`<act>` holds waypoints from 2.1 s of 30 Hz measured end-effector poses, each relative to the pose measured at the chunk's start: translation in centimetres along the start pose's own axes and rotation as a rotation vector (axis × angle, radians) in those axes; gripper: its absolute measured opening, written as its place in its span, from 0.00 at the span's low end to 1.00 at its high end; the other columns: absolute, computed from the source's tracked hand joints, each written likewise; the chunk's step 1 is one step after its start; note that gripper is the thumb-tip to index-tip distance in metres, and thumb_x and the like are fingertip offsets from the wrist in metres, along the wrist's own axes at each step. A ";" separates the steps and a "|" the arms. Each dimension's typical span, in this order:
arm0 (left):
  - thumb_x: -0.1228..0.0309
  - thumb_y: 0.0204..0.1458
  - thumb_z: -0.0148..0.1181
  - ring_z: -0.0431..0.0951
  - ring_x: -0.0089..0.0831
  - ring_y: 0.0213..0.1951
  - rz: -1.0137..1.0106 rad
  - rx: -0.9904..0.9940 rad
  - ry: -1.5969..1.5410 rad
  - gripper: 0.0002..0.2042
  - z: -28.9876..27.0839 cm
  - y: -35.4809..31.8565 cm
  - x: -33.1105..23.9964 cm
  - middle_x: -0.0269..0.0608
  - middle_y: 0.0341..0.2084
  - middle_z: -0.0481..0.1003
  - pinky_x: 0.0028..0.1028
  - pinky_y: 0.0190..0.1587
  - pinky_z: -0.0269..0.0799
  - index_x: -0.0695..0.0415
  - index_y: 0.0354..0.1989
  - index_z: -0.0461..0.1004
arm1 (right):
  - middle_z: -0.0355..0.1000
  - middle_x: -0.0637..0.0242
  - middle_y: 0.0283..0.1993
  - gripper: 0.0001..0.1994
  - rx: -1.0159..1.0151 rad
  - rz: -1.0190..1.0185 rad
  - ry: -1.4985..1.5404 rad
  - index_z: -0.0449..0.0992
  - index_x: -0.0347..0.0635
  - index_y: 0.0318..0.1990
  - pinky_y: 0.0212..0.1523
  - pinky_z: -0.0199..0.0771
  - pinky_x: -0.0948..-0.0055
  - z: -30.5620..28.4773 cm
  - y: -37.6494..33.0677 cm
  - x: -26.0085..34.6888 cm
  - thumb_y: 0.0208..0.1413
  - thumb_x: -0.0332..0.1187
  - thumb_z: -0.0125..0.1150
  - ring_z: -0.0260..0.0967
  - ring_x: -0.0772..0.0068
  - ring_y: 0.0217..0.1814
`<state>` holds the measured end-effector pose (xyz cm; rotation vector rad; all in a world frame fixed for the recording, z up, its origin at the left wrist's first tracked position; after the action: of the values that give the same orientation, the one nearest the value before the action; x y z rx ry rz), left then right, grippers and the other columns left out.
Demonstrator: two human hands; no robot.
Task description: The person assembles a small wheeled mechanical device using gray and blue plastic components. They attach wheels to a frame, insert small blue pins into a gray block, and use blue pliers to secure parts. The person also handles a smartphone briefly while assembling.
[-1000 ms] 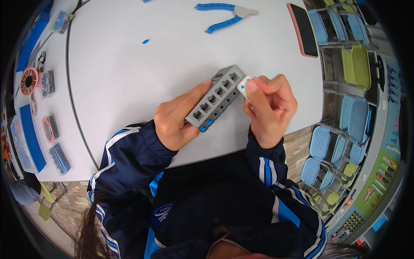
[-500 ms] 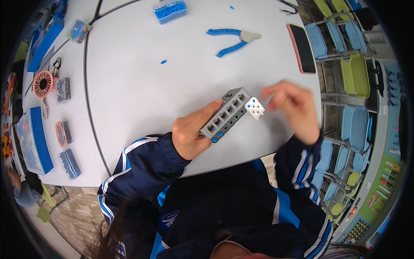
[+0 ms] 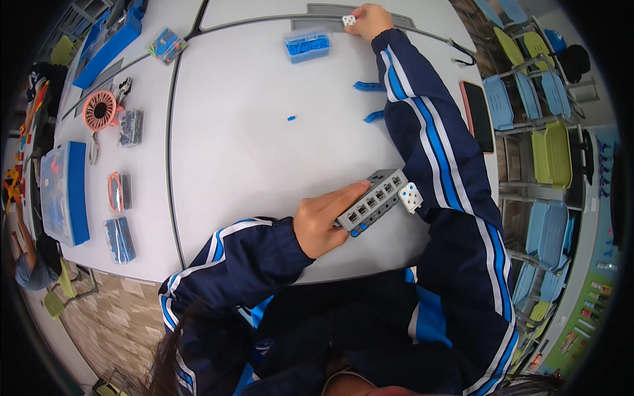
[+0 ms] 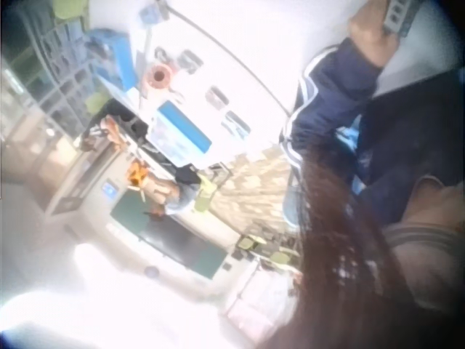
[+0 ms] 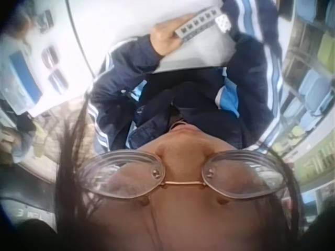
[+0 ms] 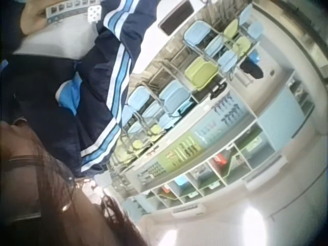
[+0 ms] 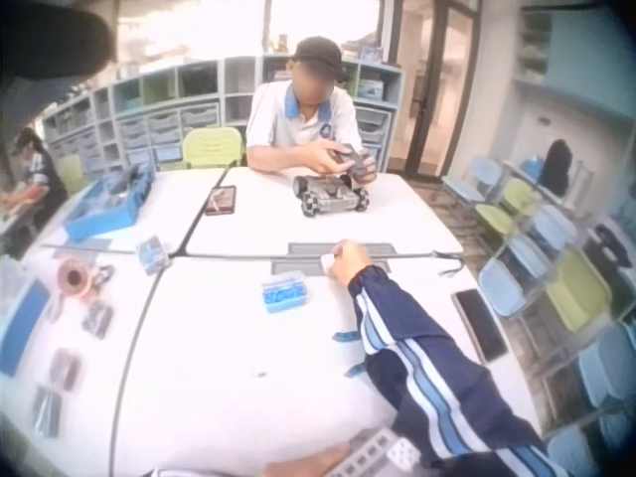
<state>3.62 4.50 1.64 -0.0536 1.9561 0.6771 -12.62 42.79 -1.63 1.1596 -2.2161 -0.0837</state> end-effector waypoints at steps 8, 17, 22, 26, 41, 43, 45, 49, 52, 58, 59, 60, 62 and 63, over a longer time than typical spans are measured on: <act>0.84 0.44 0.65 0.84 0.43 0.38 -0.089 -0.054 0.007 0.29 -0.4 -0.8 0.5 0.52 0.39 0.81 0.29 0.40 0.79 0.62 0.59 0.72 | 0.75 0.61 0.48 0.07 0.023 -0.272 0.690 0.78 0.37 0.36 0.43 0.75 0.77 -14.1 -9.2 8.7 0.49 0.18 0.63 0.73 0.80 0.43; 0.86 0.44 0.63 0.84 0.40 0.42 -0.113 -0.023 -0.023 0.29 -0.4 -0.5 0.3 0.51 0.43 0.81 0.28 0.44 0.78 0.61 0.60 0.72 | 0.64 0.37 0.59 0.11 0.112 -0.202 0.892 0.80 0.30 0.43 0.58 0.72 0.60 -24.7 -32.3 13.8 0.51 0.20 0.62 0.72 0.52 0.57; 0.85 0.44 0.64 0.84 0.38 0.44 -0.126 0.011 0.011 0.28 -0.2 -0.1 0.4 0.51 0.44 0.81 0.27 0.46 0.78 0.61 0.59 0.73 | 0.66 0.42 0.57 0.16 -0.016 0.109 1.196 0.76 0.29 0.49 0.54 0.77 0.63 -20.8 -37.6 12.8 0.51 0.14 0.61 0.75 0.54 0.53; 0.85 0.45 0.65 0.84 0.38 0.45 -0.130 -0.005 0.003 0.28 -0.2 -0.3 0.2 0.51 0.44 0.81 0.27 0.46 0.79 0.61 0.59 0.73 | 0.71 0.51 0.52 0.17 -0.124 0.296 1.408 0.76 0.30 0.48 0.55 0.76 0.62 -17.6 -38.7 12.8 0.49 0.11 0.61 0.75 0.57 0.53; 0.76 0.45 0.71 0.84 0.39 0.42 -0.093 -0.021 0.003 0.28 -0.2 -0.4 0.4 0.50 0.42 0.81 0.29 0.43 0.80 0.61 0.59 0.73 | 0.78 0.49 0.34 0.05 0.116 0.657 1.462 0.69 0.36 0.37 0.27 0.80 0.70 -12.1 -40.4 15.2 0.60 0.21 0.60 0.77 0.66 0.26; 0.76 0.45 0.70 0.84 0.39 0.41 -0.084 -0.024 0.012 0.28 -0.3 -0.5 0.4 0.50 0.42 0.81 0.29 0.42 0.80 0.61 0.59 0.73 | 0.78 0.48 0.33 0.05 0.130 0.650 1.482 0.68 0.37 0.37 0.27 0.80 0.70 -11.9 -40.5 15.4 0.61 0.23 0.59 0.77 0.66 0.26; 0.76 0.45 0.70 0.85 0.39 0.41 -0.076 -0.020 0.020 0.28 -0.3 -0.5 0.4 0.50 0.42 0.81 0.29 0.42 0.80 0.61 0.59 0.73 | 0.78 0.47 0.33 0.05 0.114 0.630 1.485 0.67 0.38 0.37 0.26 0.80 0.70 -11.9 -40.5 15.6 0.62 0.24 0.58 0.77 0.65 0.25; 0.76 0.46 0.70 0.84 0.39 0.41 -0.094 -0.003 0.017 0.28 -0.2 -0.5 0.4 0.49 0.42 0.81 0.29 0.42 0.80 0.61 0.59 0.72 | 0.77 0.48 0.33 0.06 0.076 0.606 1.500 0.65 0.38 0.37 0.25 0.80 0.70 -12.1 -40.3 15.8 0.63 0.23 0.57 0.77 0.65 0.26; 0.76 0.46 0.70 0.84 0.39 0.42 -0.108 -0.002 0.013 0.29 -0.1 -0.5 0.5 0.49 0.43 0.81 0.29 0.43 0.80 0.60 0.60 0.72 | 0.77 0.49 0.33 0.06 0.049 0.615 1.514 0.65 0.38 0.36 0.24 0.79 0.70 -12.1 -40.2 15.6 0.63 0.23 0.57 0.77 0.65 0.25; 0.75 0.46 0.70 0.84 0.40 0.43 -0.117 0.007 0.023 0.29 -0.1 -0.5 0.5 0.49 0.44 0.81 0.29 0.44 0.80 0.60 0.60 0.72 | 0.74 0.49 0.31 0.07 0.018 0.636 1.441 0.62 0.39 0.34 0.13 0.71 0.70 -12.1 -40.2 15.6 0.61 0.23 0.56 0.71 0.65 0.17; 0.75 0.46 0.70 0.84 0.40 0.43 -0.124 0.011 0.030 0.29 -0.1 -0.4 0.5 0.49 0.44 0.81 0.30 0.44 0.80 0.60 0.60 0.72 | 0.74 0.50 0.31 0.08 0.014 0.634 1.440 0.62 0.39 0.33 0.13 0.70 0.70 -12.1 -40.1 15.6 0.61 0.23 0.56 0.71 0.65 0.17; 0.74 0.46 0.70 0.84 0.40 0.43 -0.131 0.016 0.037 0.29 -0.1 -0.4 0.4 0.49 0.44 0.81 0.30 0.44 0.80 0.60 0.60 0.72 | 0.74 0.50 0.30 0.08 0.010 0.633 1.440 0.62 0.39 0.33 0.12 0.70 0.71 -12.1 -40.1 15.6 0.61 0.23 0.56 0.70 0.66 0.16; 0.74 0.46 0.70 0.84 0.40 0.43 -0.138 0.025 0.042 0.29 -0.2 -0.4 0.3 0.49 0.44 0.81 0.30 0.43 0.80 0.60 0.60 0.72 | 0.74 0.52 0.27 0.07 0.017 0.632 1.488 0.64 0.38 0.34 0.16 0.71 0.73 -12.2 -40.1 15.7 0.61 0.23 0.58 0.71 0.69 0.18; 0.73 0.46 0.69 0.84 0.40 0.43 -0.142 0.030 0.044 0.29 -0.2 -0.3 0.2 0.49 0.44 0.81 0.30 0.43 0.80 0.60 0.60 0.72 | 0.75 0.53 0.26 0.07 0.020 0.631 1.512 0.65 0.38 0.35 0.18 0.72 0.74 -12.2 -40.1 15.7 0.62 0.23 0.59 0.71 0.70 0.18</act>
<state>3.47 4.20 1.39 -0.1884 1.9834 0.5573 16.51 9.07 2.82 0.1893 -1.0483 0.7993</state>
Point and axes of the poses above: each hand's wrist, its own y-axis towards the middle knuckle, its own z-axis out of the palm, x = y × z, the point moved 6 cm from there along y, towards the middle knuckle
